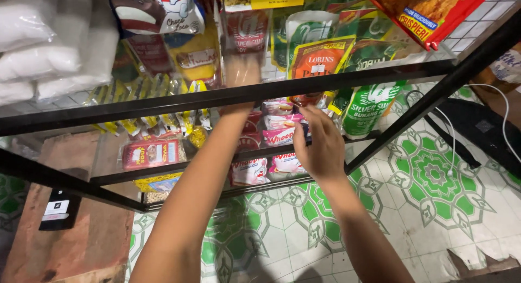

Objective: Transferring snack packages from boxes to a display shelf.

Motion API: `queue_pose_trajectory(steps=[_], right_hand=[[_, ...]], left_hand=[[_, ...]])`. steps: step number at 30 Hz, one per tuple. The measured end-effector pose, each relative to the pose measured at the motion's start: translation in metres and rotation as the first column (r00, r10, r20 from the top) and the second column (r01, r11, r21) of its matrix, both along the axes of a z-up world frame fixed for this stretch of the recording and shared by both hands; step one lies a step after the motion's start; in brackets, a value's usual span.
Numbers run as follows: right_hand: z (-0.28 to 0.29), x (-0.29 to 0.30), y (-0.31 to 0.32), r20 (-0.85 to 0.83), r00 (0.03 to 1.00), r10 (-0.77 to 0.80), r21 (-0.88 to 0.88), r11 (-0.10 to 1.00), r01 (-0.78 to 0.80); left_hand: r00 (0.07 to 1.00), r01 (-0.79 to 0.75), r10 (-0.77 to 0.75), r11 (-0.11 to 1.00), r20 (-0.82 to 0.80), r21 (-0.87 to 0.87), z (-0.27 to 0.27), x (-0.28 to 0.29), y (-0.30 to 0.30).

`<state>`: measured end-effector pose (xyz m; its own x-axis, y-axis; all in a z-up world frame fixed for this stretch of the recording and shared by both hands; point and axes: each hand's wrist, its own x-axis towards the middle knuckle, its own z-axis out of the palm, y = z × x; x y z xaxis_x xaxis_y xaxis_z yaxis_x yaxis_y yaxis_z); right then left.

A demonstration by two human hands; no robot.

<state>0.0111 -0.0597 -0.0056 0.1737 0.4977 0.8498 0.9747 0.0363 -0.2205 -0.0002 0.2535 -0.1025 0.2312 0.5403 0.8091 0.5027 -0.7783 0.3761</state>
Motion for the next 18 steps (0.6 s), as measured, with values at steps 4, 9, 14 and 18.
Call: queue_pose_trajectory(steps=[4,9,14,18], right_hand=[[0.002,-0.001,0.000,-0.033,0.999,0.025,0.010,1.000,-0.025],[0.001,-0.003,0.000,-0.020,0.999,0.035,0.027,0.999,-0.034],[0.002,-0.004,-0.003,0.014,0.999,0.045,0.043,0.998,-0.046],[0.005,-0.006,-0.006,0.028,0.998,0.059,0.031,0.998,-0.060]], left_hand=[[0.997,-0.075,0.072,0.990,-0.025,-0.122,0.007,-0.006,-0.003],[0.974,-0.137,0.174,0.961,0.143,-0.240,0.034,-0.019,-0.040],[0.976,-0.060,0.107,0.969,0.191,-0.239,0.072,-0.042,-0.075],[0.967,0.092,0.029,0.888,0.255,-0.450,0.090,-0.058,-0.095]])
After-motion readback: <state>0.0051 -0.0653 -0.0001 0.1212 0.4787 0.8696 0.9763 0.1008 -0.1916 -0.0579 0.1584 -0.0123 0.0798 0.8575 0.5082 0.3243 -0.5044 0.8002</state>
